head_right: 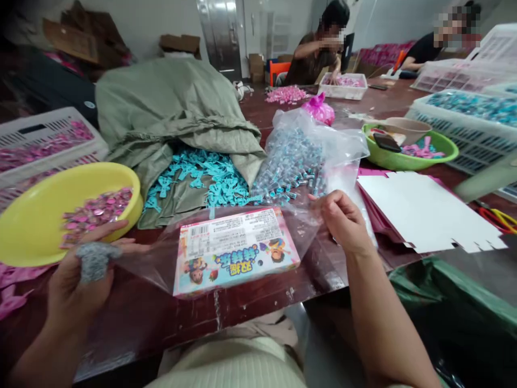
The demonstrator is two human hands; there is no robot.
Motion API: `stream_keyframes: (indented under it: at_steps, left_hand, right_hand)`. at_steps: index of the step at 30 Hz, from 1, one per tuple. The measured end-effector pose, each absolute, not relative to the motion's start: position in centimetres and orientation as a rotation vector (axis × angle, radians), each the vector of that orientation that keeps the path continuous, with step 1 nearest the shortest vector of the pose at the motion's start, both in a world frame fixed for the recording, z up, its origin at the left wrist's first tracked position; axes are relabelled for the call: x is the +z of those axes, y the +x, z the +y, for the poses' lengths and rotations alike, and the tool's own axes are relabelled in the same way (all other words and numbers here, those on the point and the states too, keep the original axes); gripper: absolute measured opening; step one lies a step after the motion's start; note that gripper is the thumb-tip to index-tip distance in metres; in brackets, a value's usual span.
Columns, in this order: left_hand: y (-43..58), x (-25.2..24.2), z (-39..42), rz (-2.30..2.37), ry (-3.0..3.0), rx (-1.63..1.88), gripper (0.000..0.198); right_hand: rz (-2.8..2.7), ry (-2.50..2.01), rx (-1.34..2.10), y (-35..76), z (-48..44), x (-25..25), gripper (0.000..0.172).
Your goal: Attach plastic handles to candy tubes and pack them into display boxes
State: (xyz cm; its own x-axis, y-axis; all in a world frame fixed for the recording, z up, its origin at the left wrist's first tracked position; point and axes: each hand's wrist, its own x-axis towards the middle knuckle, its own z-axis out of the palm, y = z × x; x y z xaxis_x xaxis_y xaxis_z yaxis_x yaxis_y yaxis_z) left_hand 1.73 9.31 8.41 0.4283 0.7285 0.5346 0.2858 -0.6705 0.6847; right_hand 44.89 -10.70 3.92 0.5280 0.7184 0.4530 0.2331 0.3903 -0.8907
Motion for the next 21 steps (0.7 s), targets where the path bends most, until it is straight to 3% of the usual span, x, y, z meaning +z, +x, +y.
stream_keyframes:
  at_steps: [3,7,10,14,21]
  left_hand:
    - [2.3,8.5,9.8,0.891,2.214,1.233,0.022]
    - [2.8,7.1,11.1,1.076,2.059,1.033,0.021]
    - [3.0,4.0,12.5,1.230,1.916,0.870,0.010]
    - [4.3,-0.6,12.6,1.217,1.582,0.779,0.022]
    - [7.6,-4.3,9.3,1.158,1.515,0.808,0.017]
  right_hand:
    - [-0.884,-1.276,0.185,43.5,-9.3,3.1,0.027]
    - [-0.746,-1.577,0.025,42.9,-7.5,2.0,0.034]
    - [-0.725,-1.753,0.123,43.1,-7.1,0.6,0.039]
    - [-0.747,-1.808,0.335,42.4,-7.0,-2.0,0.043]
    - [-0.901,-1.671,0.445,39.9,-6.0,-4.3,0.042]
